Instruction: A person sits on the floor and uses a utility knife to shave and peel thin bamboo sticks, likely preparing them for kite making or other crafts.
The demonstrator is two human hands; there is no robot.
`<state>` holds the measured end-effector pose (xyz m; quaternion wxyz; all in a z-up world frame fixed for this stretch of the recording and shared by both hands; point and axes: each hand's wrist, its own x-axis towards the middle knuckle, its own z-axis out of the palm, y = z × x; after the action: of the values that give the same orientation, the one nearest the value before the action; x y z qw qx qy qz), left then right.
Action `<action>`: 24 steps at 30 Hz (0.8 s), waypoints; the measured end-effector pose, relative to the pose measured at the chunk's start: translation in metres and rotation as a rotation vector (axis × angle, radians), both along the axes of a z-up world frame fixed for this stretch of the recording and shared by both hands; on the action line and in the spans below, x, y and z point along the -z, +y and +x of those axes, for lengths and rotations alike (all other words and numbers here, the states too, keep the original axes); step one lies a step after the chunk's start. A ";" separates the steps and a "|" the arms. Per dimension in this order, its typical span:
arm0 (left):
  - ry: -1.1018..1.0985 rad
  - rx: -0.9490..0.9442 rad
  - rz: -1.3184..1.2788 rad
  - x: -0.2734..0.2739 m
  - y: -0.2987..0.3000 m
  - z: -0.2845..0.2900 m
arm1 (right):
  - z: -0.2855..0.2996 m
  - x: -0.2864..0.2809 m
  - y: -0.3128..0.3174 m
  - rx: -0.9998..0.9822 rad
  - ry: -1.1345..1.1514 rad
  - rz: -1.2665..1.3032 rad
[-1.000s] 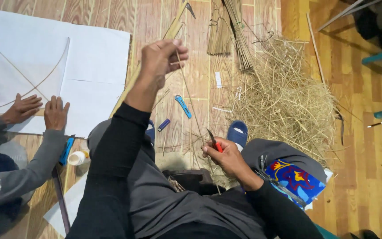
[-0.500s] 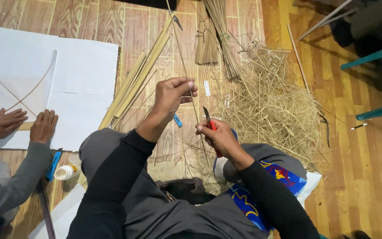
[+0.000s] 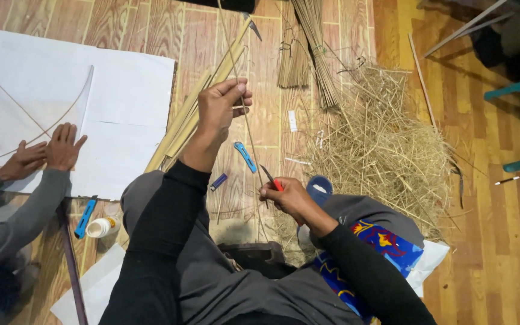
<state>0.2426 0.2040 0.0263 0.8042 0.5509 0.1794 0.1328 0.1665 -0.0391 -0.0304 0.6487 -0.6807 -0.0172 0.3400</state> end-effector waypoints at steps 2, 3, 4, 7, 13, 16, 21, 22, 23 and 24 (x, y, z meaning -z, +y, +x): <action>0.005 -0.013 -0.010 -0.010 0.003 -0.005 | -0.001 -0.003 -0.003 -0.004 0.004 0.005; 0.012 -0.073 0.003 -0.020 0.004 -0.009 | 0.000 -0.006 -0.006 -0.085 -0.004 -0.011; 0.010 -0.131 0.020 -0.033 0.006 -0.009 | 0.005 -0.010 -0.007 -0.164 -0.020 -0.022; 0.004 -0.158 -0.130 -0.037 0.016 -0.012 | -0.001 -0.008 -0.015 -0.181 -0.255 0.116; 0.035 -0.027 -0.067 -0.002 0.012 -0.005 | -0.013 -0.003 -0.008 -0.155 -0.189 0.007; 0.045 0.062 0.063 -0.007 -0.012 -0.016 | 0.006 -0.011 -0.012 0.052 -0.269 -0.051; 0.097 0.319 0.193 0.017 -0.053 -0.043 | 0.058 -0.078 -0.046 0.467 -0.402 0.022; 0.125 0.395 0.252 0.024 -0.060 -0.050 | 0.063 -0.099 -0.056 0.559 -0.454 0.213; 0.127 0.428 0.251 0.026 -0.065 -0.057 | 0.068 -0.101 -0.063 0.590 -0.453 0.203; 0.147 0.510 0.335 0.027 -0.069 -0.063 | 0.075 -0.102 -0.071 0.644 -0.483 0.269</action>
<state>0.1795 0.1346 -0.0002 0.6945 0.7110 0.0687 -0.0858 0.2412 -0.1103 0.0721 0.7823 -0.6206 0.0006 -0.0545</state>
